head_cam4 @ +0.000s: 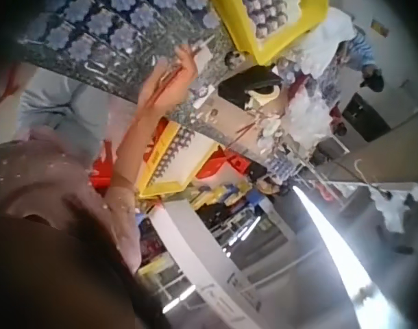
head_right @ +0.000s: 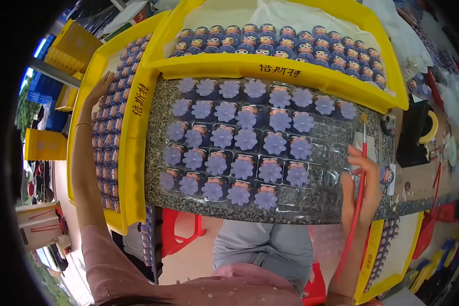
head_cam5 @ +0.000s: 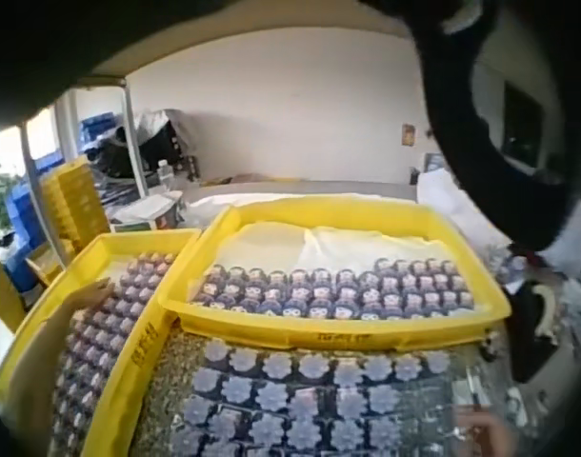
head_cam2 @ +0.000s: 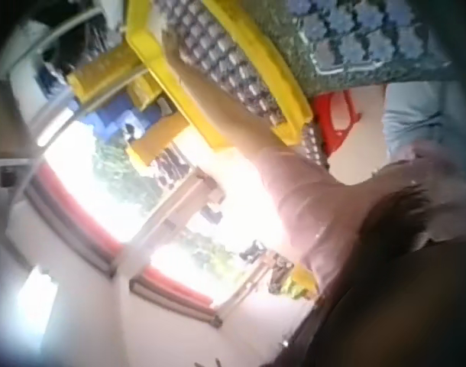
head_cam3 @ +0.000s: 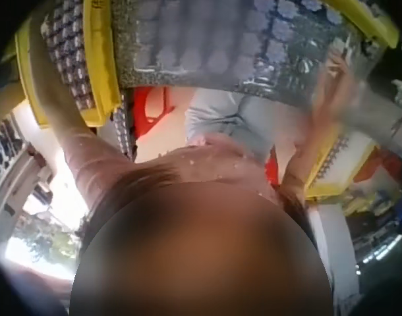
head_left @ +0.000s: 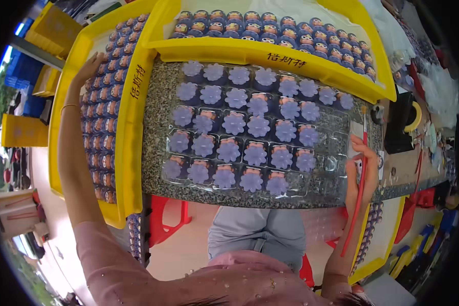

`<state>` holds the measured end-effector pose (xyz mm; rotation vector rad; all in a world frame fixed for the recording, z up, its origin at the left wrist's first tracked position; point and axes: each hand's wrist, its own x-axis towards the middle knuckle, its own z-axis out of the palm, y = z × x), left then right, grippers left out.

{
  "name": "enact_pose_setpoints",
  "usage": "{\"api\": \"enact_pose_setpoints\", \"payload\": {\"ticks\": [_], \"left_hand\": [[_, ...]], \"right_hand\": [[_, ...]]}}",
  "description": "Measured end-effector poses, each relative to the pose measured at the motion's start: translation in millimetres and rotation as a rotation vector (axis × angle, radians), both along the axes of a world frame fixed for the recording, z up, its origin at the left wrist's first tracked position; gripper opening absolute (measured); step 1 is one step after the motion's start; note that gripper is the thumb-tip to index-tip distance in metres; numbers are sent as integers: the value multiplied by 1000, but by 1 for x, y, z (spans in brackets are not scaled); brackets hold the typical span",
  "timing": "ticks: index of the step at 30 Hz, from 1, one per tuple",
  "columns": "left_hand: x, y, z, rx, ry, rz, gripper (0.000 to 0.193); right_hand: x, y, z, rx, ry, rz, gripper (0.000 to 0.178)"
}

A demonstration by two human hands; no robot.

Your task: The recorder is painting small owl figurines at a factory workbench using a paintbrush.

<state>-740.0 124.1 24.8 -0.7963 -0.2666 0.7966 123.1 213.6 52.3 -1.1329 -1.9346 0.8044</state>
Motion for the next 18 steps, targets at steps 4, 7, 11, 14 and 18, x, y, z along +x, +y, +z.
{"api": "enact_pose_setpoints", "payload": {"ticks": [4,7,11,14,18], "left_hand": [[123,24,-6,-332,-2361,400,66],[274,-18,65,-464,-2476,197,57],[431,-79,113,-626,-2447,109,50],[507,-122,122,-728,-2435,57,49],[575,-136,95,-838,-3102,-420,52]], "right_hand": [[-25,55,2,495,-321,76,36],[-22,91,-19,532,-310,66,36],[-12,107,-43,497,-225,-21,33],[-12,105,-44,497,-129,1,32],[-13,86,-15,399,197,-7,31]]}}
